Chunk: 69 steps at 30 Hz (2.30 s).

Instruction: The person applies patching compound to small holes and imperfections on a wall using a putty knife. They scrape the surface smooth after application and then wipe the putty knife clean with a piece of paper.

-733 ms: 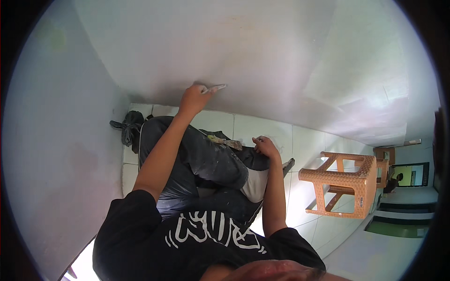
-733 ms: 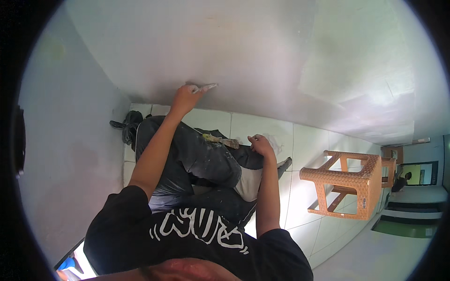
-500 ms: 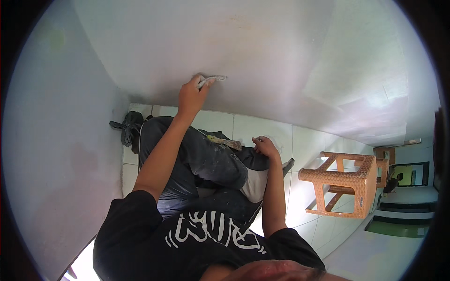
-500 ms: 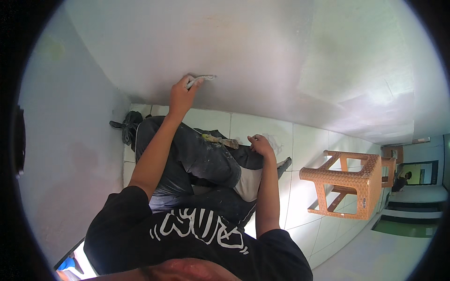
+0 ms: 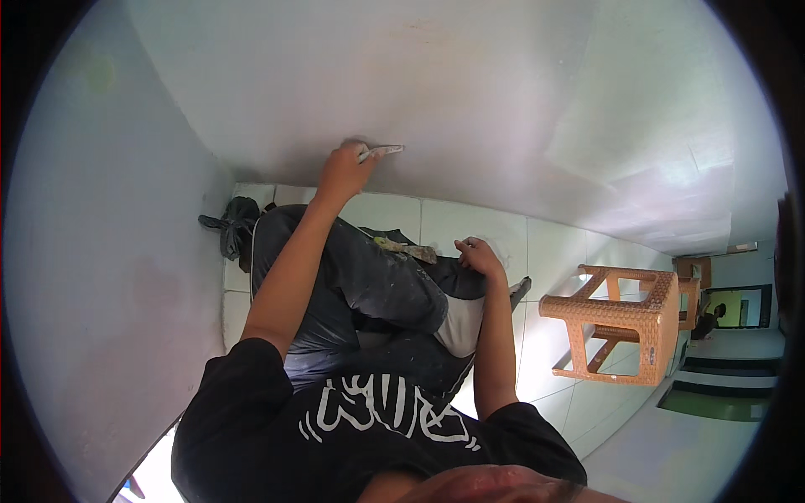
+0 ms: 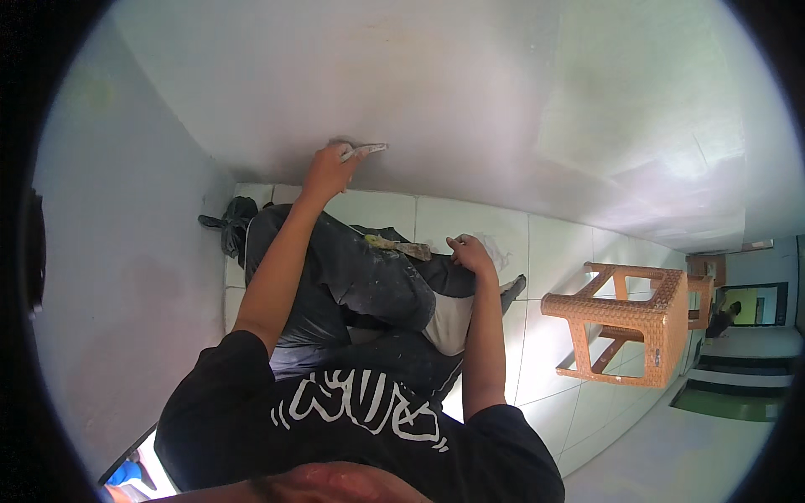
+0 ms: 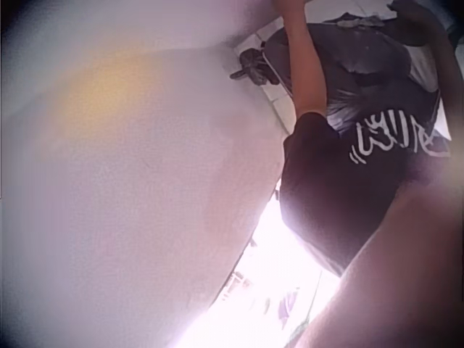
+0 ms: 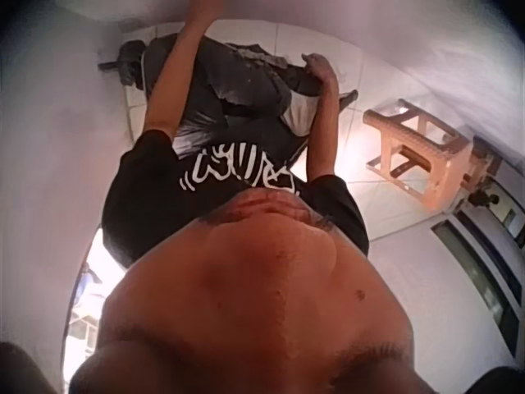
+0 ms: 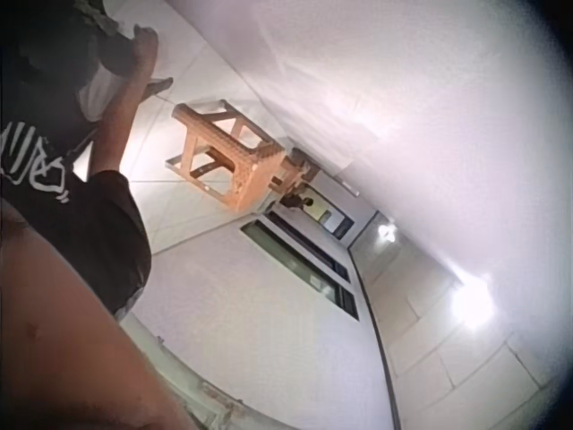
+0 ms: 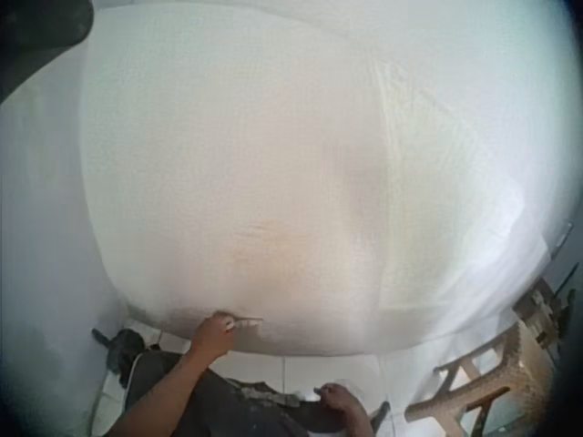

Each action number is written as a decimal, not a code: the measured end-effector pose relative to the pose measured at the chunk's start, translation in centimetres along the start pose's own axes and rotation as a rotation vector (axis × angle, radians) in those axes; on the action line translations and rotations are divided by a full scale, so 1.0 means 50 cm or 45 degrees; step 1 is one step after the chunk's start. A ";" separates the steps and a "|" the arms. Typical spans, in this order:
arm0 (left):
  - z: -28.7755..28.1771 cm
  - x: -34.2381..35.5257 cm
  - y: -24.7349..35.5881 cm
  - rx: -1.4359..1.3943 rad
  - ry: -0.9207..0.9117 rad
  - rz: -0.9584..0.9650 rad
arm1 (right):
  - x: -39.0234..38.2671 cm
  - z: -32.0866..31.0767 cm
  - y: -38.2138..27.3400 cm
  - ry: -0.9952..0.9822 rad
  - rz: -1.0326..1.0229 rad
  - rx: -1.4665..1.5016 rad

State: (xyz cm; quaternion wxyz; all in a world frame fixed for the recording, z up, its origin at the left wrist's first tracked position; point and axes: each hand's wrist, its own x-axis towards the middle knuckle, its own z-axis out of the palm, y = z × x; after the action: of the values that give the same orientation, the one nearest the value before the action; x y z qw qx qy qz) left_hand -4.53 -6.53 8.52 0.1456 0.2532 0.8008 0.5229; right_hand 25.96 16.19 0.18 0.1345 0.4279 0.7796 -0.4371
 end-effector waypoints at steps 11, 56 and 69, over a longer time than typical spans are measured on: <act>-0.005 -0.004 0.009 0.001 0.007 0.046 | -0.008 0.001 -0.009 -0.001 0.005 -0.004; -0.019 -0.001 -0.001 0.382 0.170 0.171 | -0.002 0.004 -0.015 -0.008 0.053 -0.057; -0.022 0.003 -0.007 0.273 0.245 0.228 | -0.006 0.002 -0.015 -0.001 0.046 -0.034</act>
State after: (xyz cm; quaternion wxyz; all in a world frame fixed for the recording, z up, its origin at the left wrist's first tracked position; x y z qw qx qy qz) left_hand -5.26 -7.39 8.66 -0.0068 0.2864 0.8364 0.4673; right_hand 25.56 15.76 0.75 0.1486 0.4398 0.7775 -0.4243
